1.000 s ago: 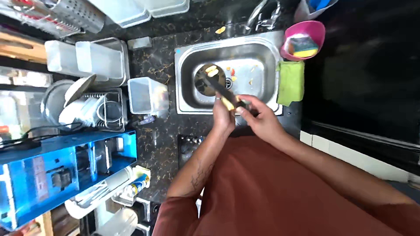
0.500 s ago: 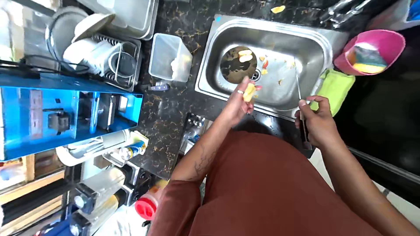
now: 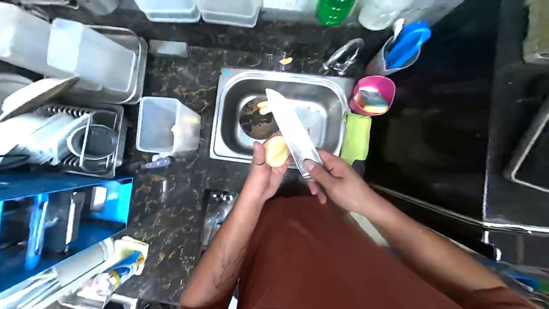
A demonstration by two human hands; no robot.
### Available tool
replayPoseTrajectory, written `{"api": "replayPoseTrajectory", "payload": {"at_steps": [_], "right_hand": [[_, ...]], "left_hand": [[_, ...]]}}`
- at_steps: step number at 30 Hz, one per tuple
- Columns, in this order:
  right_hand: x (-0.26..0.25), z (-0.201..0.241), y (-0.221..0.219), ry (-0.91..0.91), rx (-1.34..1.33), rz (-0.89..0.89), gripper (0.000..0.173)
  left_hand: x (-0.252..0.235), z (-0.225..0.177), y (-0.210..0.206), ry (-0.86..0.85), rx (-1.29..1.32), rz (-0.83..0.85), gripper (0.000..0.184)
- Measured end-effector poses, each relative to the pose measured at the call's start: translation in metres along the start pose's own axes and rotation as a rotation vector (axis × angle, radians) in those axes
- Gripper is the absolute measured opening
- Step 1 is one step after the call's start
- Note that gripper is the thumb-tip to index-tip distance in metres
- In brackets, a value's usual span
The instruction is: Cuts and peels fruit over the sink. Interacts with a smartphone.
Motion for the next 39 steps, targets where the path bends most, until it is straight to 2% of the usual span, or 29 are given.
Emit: {"api": "replayPoseTrajectory", "payload": {"at_steps": [7,16,25,31,36,39], "right_hand": [[0.004,0.000,0.004,-0.012,-0.001,0.054,0.027],[0.004,-0.001,0.010,0.029,0.076,0.001,0.029],[-0.002,0.000,0.011,-0.050,0.083,0.079,0.034],[-0.005,0.001,0.008,-0.064,0.097,0.118,0.033],[-0.011,0.000,0.010,-0.093,0.088,0.161,0.032],[-0.015,-0.002,0.011,-0.103,0.086,0.165,0.034]], "left_hand": [[0.005,-0.007,-0.011,-0.029,0.052,0.032,0.088],[0.004,-0.002,-0.027,-0.092,0.120,0.010,0.090],[0.005,-0.002,-0.022,-0.038,0.134,-0.009,0.090],[0.008,-0.001,-0.020,-0.038,0.054,-0.025,0.089],[0.003,0.002,-0.021,0.031,0.036,-0.017,0.085],[0.002,0.003,-0.022,0.043,0.037,-0.032,0.090]]}}
Point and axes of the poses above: each hand's wrist, its own x-axis away from the middle knuckle, its own y-axis out of the back of the hand, z = x × y, the point moved 1 cm from there along -x, towards the middle knuckle, and after that the axes turned 11 degrees about -y, right-handed, at the moved point
